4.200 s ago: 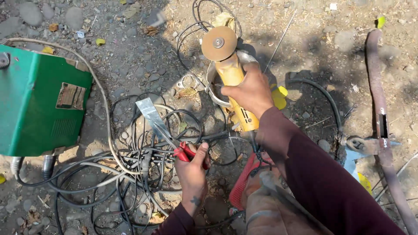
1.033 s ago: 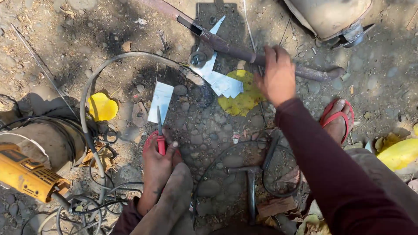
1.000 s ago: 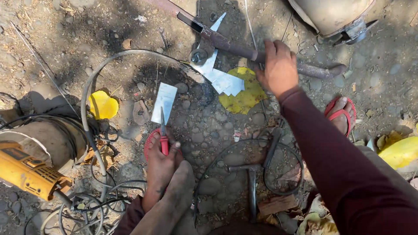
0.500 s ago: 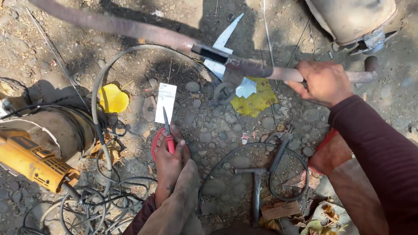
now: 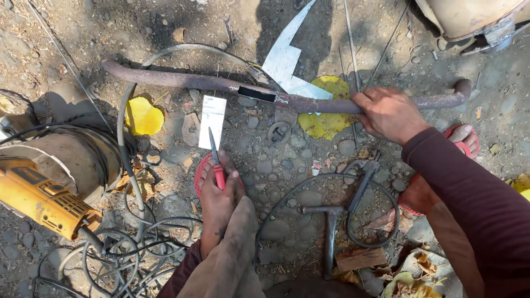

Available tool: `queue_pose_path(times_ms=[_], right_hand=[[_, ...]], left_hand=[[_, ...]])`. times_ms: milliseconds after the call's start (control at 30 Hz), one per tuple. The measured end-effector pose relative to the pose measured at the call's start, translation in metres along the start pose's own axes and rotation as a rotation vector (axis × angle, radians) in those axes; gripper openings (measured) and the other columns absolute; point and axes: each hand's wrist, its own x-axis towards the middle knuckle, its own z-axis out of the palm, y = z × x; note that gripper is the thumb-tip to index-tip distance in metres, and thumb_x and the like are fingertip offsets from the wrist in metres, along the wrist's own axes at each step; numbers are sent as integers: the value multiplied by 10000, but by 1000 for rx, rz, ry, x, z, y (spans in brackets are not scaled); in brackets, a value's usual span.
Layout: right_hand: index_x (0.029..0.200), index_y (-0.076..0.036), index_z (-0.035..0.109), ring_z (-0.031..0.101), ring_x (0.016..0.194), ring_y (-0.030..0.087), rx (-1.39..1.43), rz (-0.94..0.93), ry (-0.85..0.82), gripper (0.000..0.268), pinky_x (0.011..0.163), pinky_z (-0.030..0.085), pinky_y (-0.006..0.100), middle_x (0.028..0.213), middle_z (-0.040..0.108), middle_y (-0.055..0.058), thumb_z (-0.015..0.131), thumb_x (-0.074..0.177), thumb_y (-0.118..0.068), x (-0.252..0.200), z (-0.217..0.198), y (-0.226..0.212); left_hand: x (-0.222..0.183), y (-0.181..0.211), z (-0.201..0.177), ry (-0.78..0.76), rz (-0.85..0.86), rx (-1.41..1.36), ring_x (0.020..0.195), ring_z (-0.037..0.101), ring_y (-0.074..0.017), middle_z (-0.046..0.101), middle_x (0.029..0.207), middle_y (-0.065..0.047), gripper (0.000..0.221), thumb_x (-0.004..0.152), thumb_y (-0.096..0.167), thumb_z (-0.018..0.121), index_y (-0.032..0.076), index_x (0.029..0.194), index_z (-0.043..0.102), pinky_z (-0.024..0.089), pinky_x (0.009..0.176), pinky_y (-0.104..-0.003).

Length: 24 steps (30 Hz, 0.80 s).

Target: Cutting a metal patch with an angle grinder and fitting it onto an exhaust pipe using pliers

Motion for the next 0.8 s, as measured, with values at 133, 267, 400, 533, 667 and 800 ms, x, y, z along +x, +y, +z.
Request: queue_pose_path(times_ms=[133,267,400,533,667,800], right_hand=[[1281,-171,581,677,921,192,56,-4,-81,349,976,568,369,1008,679,18,596,969,-326,-21,9,11],[1365,-209,629,653,969,148,-94,56,-100,487,936,511,298,1080,658,-36,620,898,-345,-37,-4,23],[1327,-210,607,651,1009,230,51,148,-219,469,944,450,380,1050,662,27,674,867,-274,-36,9,25],[1160,-223,628,679,842,181,91,167,-362,243,957,423,364,823,692,-17,647,947,-340,-27,13,28],[1043,-224,593,660,696,148,-19,227,-564,183,903,458,326,736,683,-42,590,969,-391,-8,4,35],[1144,-233,614,630,842,163,-78,254,-543,322,970,384,344,888,684,-23,642,926,-468,-8,2,29]], left_hand=[[0,-8,-1,14,66,-91,717,624,-229,676,832,-107,137,900,130,686,22,972,643,525,718,-350],[0,2,-3,8,2,-123,850,653,-266,682,989,-132,221,916,161,651,20,1087,653,522,814,-376],[1,1,2,-2,6,-32,871,632,-264,697,953,-104,232,909,202,686,38,1069,657,501,844,-383],[2,0,0,-12,32,11,892,640,-295,700,985,-136,277,919,217,667,36,1129,661,494,865,-411],[2,12,-6,-30,-27,-26,780,650,-266,692,882,-130,229,918,174,671,13,1081,662,528,784,-391],[1,32,-13,-101,-1,144,805,665,-313,714,955,-160,401,913,250,678,27,1240,615,530,776,-422]])
